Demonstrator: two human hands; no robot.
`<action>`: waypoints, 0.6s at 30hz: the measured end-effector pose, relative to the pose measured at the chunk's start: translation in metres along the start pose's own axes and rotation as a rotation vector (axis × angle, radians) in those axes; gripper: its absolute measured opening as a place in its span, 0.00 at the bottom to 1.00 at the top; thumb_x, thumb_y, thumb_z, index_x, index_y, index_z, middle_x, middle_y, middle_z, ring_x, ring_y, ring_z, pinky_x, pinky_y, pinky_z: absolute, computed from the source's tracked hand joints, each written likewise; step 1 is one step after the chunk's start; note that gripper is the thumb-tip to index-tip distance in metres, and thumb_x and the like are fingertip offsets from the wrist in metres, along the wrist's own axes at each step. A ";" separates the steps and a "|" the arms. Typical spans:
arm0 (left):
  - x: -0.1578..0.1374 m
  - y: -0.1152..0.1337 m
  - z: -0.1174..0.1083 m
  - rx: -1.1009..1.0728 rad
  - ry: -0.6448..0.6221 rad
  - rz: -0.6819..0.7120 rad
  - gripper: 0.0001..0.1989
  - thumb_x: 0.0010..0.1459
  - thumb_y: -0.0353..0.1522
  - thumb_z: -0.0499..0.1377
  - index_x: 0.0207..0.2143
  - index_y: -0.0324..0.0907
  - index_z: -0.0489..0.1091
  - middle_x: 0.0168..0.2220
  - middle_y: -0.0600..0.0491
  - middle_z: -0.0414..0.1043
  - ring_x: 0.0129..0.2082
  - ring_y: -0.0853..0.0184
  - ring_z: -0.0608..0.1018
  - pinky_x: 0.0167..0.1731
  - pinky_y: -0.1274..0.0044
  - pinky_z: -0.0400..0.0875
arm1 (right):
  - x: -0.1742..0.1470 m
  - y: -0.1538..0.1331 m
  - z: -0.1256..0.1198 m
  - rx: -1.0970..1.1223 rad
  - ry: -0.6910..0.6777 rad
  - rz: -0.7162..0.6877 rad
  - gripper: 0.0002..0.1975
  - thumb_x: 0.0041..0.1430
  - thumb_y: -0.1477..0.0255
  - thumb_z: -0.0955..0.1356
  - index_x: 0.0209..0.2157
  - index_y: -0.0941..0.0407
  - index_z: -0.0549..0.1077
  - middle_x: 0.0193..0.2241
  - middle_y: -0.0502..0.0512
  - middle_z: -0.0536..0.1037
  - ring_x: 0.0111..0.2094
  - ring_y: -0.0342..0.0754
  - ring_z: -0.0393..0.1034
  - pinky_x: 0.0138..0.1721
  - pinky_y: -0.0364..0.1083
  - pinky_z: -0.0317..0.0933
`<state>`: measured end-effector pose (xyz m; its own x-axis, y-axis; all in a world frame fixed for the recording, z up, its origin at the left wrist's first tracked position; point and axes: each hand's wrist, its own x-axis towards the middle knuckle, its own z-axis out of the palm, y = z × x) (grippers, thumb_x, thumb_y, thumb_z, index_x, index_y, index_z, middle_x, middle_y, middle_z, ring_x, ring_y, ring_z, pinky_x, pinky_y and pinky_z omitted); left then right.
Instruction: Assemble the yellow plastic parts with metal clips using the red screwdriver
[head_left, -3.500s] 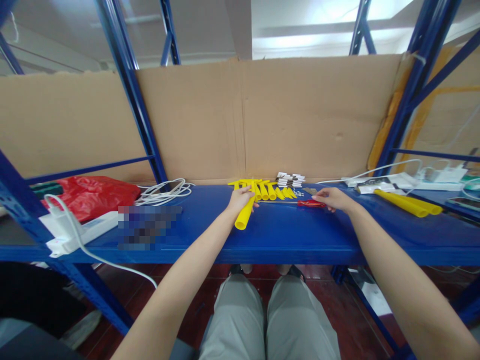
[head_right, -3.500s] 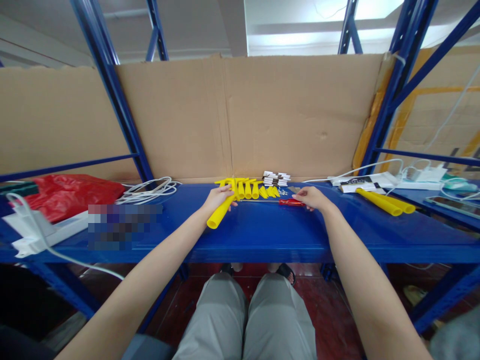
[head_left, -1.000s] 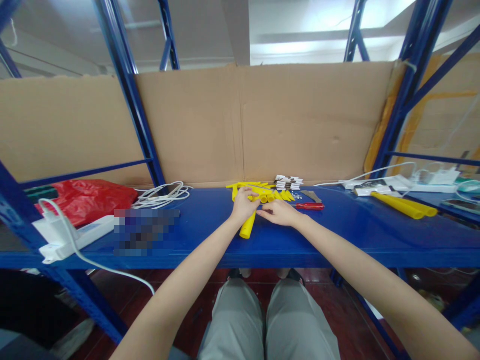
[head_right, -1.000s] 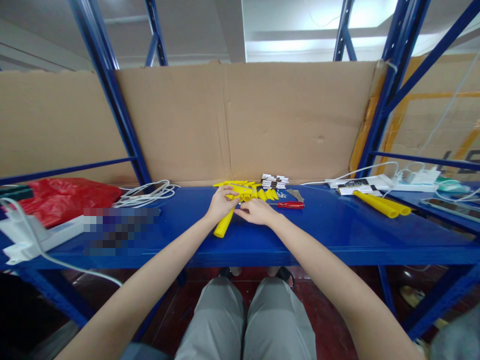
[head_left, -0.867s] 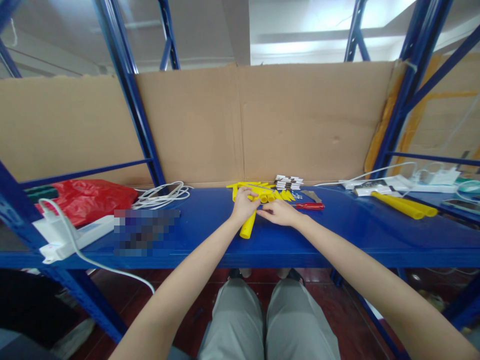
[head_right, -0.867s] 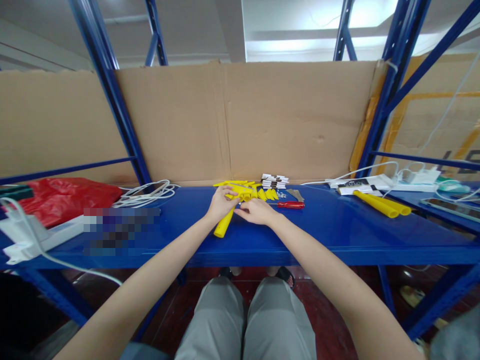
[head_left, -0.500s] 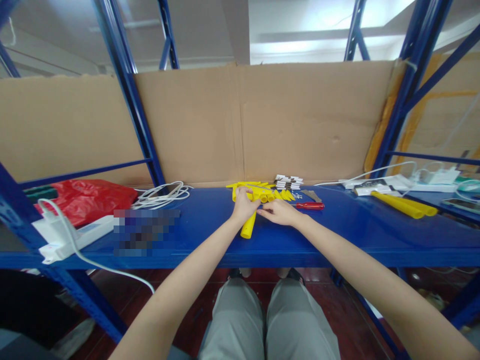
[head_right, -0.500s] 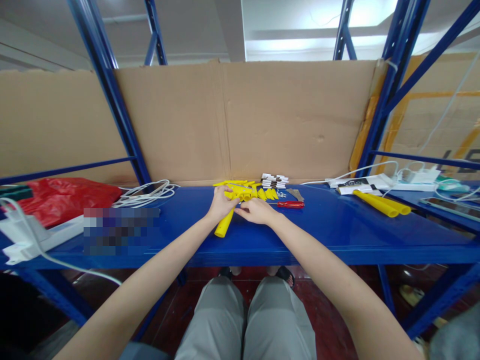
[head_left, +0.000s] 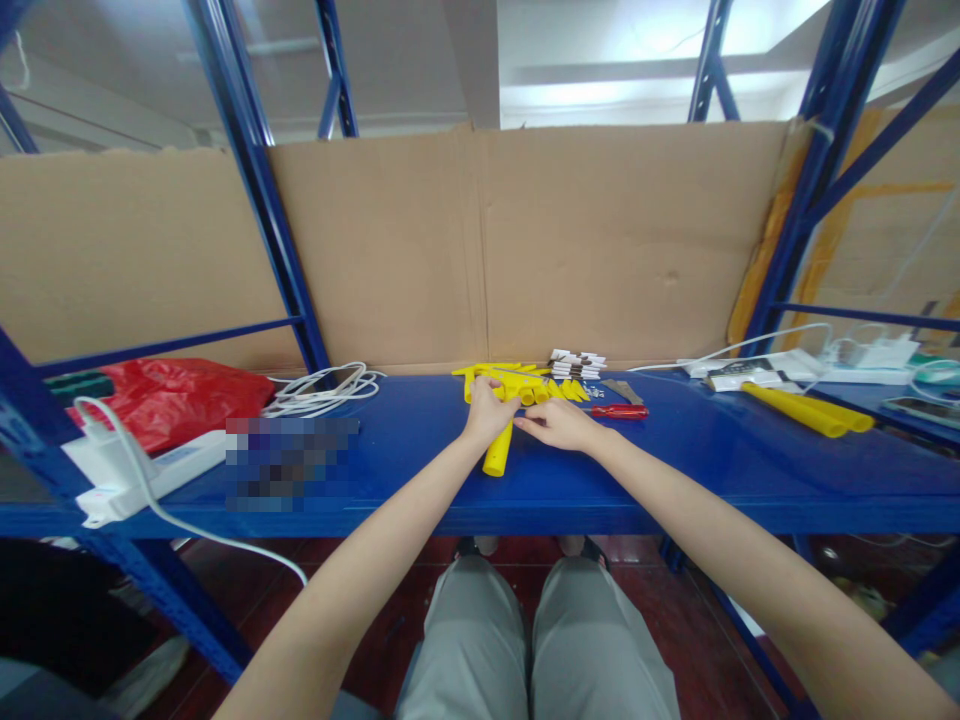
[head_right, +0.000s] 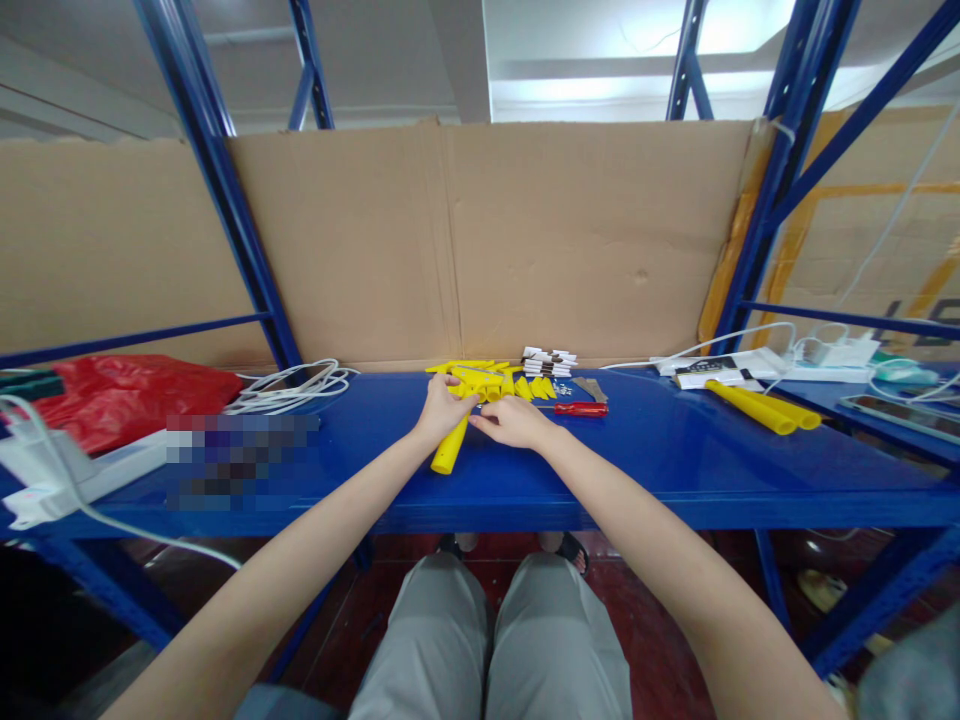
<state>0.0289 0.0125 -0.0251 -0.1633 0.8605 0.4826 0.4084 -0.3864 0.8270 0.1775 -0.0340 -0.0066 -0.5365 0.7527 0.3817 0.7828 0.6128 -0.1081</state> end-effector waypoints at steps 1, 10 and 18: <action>0.000 0.000 0.001 -0.014 -0.004 -0.011 0.20 0.41 0.24 0.66 0.32 0.42 0.58 0.35 0.56 0.61 0.37 0.68 0.72 0.42 0.72 0.69 | 0.000 0.000 0.000 -0.002 -0.004 0.003 0.19 0.66 0.65 0.62 0.27 0.60 0.78 0.20 0.53 0.73 0.20 0.40 0.58 0.27 0.43 0.48; -0.005 0.008 0.001 -0.042 0.023 -0.058 0.17 0.44 0.23 0.64 0.27 0.44 0.57 0.29 0.58 0.64 0.32 0.68 0.72 0.40 0.74 0.67 | 0.000 0.000 0.002 0.031 0.001 -0.005 0.22 0.65 0.60 0.62 0.27 0.59 0.78 0.20 0.53 0.72 0.22 0.42 0.58 0.29 0.43 0.47; -0.001 0.003 0.005 -0.230 -0.002 -0.056 0.09 0.51 0.21 0.54 0.26 0.43 0.61 0.28 0.56 0.66 0.34 0.67 0.73 0.44 0.74 0.66 | 0.000 0.001 0.001 0.079 0.011 -0.020 0.23 0.66 0.59 0.61 0.26 0.59 0.77 0.18 0.52 0.69 0.21 0.41 0.57 0.28 0.43 0.47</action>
<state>0.0343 0.0121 -0.0246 -0.1782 0.8834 0.4335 0.1830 -0.4031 0.8967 0.1777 -0.0334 -0.0080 -0.5482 0.7375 0.3945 0.7441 0.6454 -0.1726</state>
